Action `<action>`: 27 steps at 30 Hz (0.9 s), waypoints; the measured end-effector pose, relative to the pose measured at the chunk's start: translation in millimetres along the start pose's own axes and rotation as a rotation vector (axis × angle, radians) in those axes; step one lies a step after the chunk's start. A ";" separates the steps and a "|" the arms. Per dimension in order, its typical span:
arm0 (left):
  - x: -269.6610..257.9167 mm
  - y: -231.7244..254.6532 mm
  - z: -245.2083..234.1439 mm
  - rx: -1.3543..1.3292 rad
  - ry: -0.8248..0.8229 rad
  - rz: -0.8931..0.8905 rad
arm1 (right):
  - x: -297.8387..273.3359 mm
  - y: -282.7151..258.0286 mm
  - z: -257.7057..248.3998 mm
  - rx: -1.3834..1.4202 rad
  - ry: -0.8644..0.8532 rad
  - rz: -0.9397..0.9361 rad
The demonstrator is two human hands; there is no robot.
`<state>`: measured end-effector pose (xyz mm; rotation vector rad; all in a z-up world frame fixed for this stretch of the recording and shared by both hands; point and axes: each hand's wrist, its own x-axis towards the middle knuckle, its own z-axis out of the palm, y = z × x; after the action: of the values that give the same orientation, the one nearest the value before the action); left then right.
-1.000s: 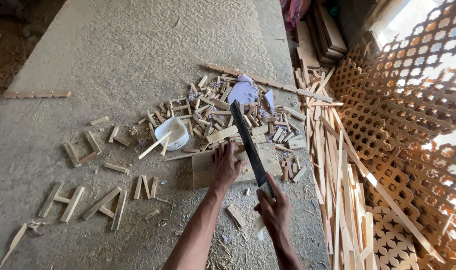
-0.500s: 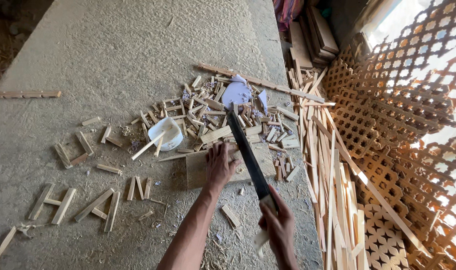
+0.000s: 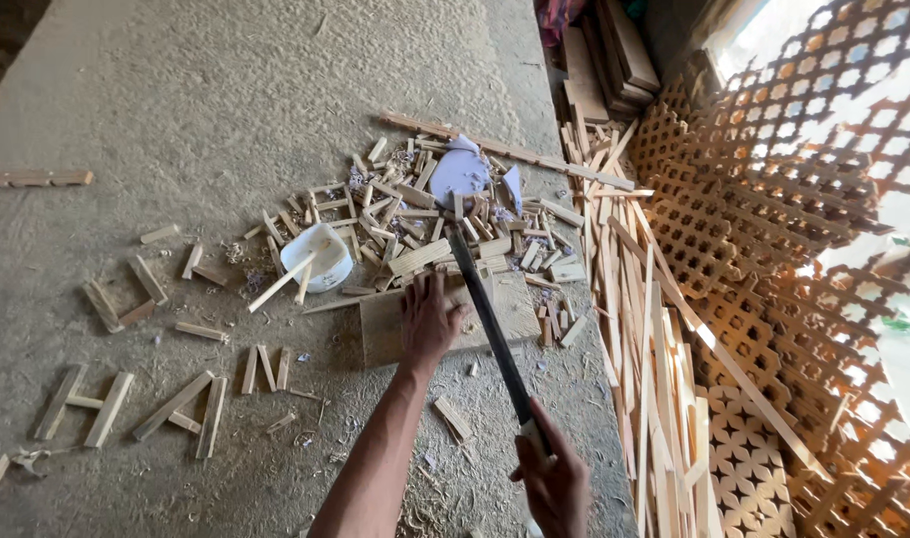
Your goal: The person uses a hand saw to cut a small rectangular piece of wood on a workbench. They hold the wood with their left hand and saw with their right hand, producing sawdust. The person briefly pauses to reposition the wood before continuing to saw.
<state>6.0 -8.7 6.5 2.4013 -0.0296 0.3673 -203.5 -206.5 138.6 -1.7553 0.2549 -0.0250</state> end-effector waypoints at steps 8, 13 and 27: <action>-2.2 -10.2 8.0 -0.136 -0.061 -0.023 | 46.2 -8.5 33.0 -0.579 -0.174 -0.398; -1.8 -13.8 16.7 -0.141 -0.050 -0.059 | 32.5 -13.6 30.6 -0.608 -0.170 -0.472; -4.0 -10.3 6.0 -0.113 -0.037 -0.019 | 34.2 6.4 25.1 -0.699 -0.156 -0.499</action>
<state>4.9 -5.0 -5.5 2.2952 -0.0434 0.3041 -167.2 -189.7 123.1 -2.4641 -0.3382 -0.1758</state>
